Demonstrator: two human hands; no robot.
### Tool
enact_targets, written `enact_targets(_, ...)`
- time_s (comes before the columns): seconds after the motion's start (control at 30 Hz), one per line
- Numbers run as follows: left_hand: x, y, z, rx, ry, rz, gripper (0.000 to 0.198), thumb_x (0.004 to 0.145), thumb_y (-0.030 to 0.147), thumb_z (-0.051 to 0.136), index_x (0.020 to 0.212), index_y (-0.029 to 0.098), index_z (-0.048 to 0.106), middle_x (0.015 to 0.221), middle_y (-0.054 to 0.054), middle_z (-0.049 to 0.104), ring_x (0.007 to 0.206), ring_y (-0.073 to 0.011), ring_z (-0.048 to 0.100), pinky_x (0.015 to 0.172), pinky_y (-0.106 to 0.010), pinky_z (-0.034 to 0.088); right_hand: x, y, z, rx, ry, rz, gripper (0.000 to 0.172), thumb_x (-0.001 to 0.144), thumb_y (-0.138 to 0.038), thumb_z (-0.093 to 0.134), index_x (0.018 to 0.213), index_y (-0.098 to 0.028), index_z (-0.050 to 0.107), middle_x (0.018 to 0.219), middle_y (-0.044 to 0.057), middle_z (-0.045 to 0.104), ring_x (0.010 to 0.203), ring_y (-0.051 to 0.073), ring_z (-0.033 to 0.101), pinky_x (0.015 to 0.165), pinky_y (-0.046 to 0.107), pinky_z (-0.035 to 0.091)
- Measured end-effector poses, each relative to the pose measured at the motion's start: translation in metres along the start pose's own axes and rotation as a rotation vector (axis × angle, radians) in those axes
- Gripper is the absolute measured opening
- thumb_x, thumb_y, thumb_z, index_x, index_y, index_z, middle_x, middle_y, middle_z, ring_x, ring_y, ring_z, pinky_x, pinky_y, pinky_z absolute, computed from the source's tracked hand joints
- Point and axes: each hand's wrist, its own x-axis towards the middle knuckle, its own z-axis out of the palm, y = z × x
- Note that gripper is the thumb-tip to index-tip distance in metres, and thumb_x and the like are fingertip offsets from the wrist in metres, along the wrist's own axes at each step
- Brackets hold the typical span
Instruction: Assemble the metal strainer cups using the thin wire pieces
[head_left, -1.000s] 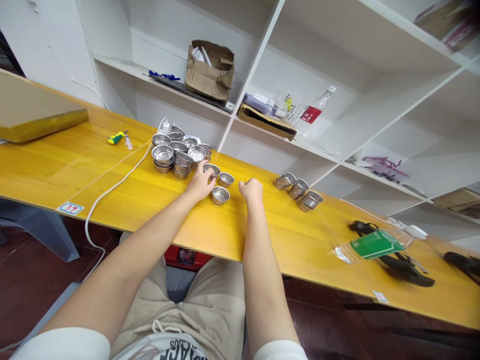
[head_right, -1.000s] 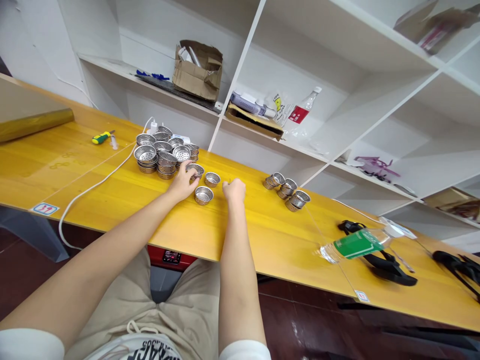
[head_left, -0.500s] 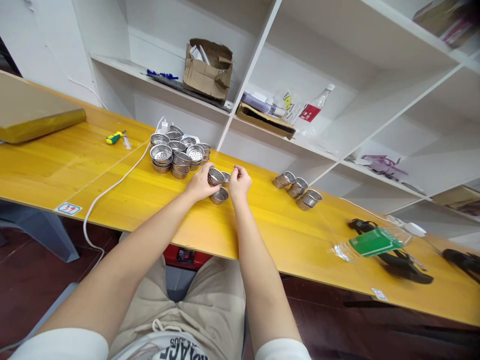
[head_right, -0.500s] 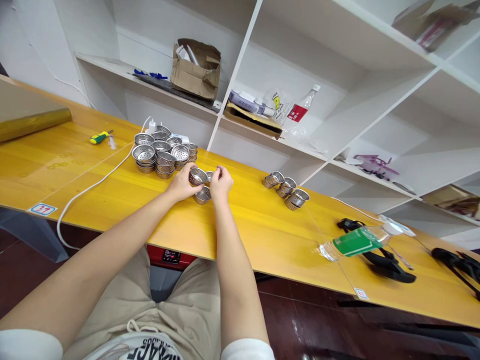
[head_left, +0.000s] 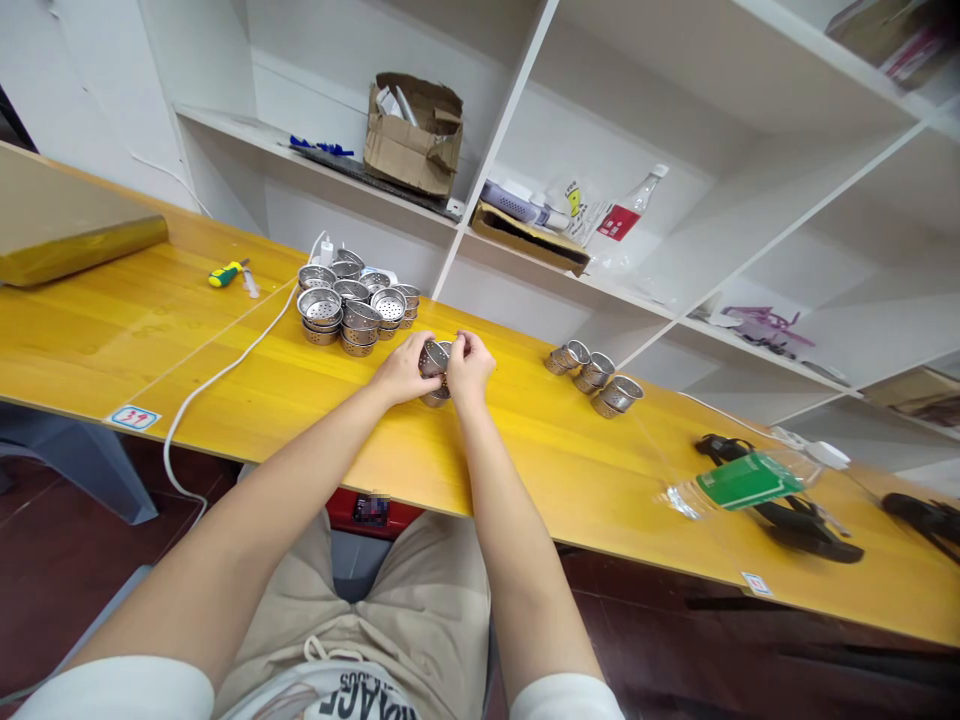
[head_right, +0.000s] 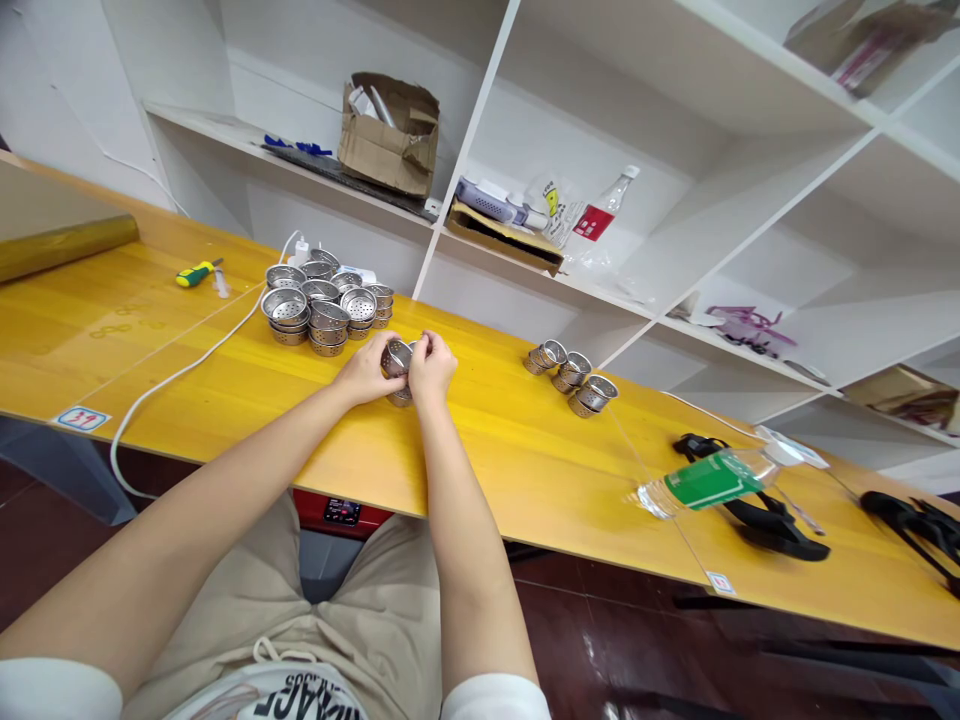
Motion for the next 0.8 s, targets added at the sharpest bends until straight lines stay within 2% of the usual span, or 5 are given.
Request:
enact_targets(0.13,0.001,-0.003,0.001,-0.005,0.016,0.012,0.07,0.074,0.03,0.078,0.135,0.015,0.047,0.135,-0.015,0.061,0.127,-0.0307,0.061,0.11,-0.041,0.048,0.0,0.003,0.003,-0.002,-0.018,-0.02,0.037,0.101,-0.027,0.041,0.114,-0.018,0.074,0.113,0.01,0.077,0.104,0.02,0.071,0.099,0.029,0.048)
enact_targets(0.37,0.001,-0.007,0.003,-0.017,0.03,0.016,0.071,0.073,0.031,0.079,0.136,0.016,0.048,0.137,-0.014,0.061,0.127,-0.0312,0.062,0.11,-0.043,0.05,0.005,0.013,0.01,0.183,0.072,-0.114,0.031,0.095,-0.032,0.047,0.099,-0.017,0.075,0.098,0.01,0.078,0.09,0.024,0.071,0.089,0.035,0.052)
enact_targets(0.6,0.001,-0.009,0.003,-0.016,0.029,0.04,0.07,0.073,0.032,0.078,0.135,0.015,0.05,0.135,-0.015,0.062,0.127,-0.0317,0.062,0.11,-0.044,0.05,0.006,0.018,0.012,0.185,0.047,-0.177,0.034,0.097,-0.038,0.045,0.1,-0.019,0.073,0.098,0.011,0.078,0.089,0.024,0.071,0.087,0.036,0.053)
enact_targets(0.8,0.001,-0.01,0.003,-0.021,0.037,0.05,0.069,0.073,0.032,0.077,0.135,0.014,0.051,0.135,-0.016,0.062,0.127,-0.0314,0.062,0.11,-0.043,0.05,0.005,0.017,0.012,0.156,0.036,-0.243,0.034,0.098,-0.038,0.044,0.1,-0.019,0.071,0.099,0.012,0.077,0.091,0.025,0.071,0.091,0.038,0.052)
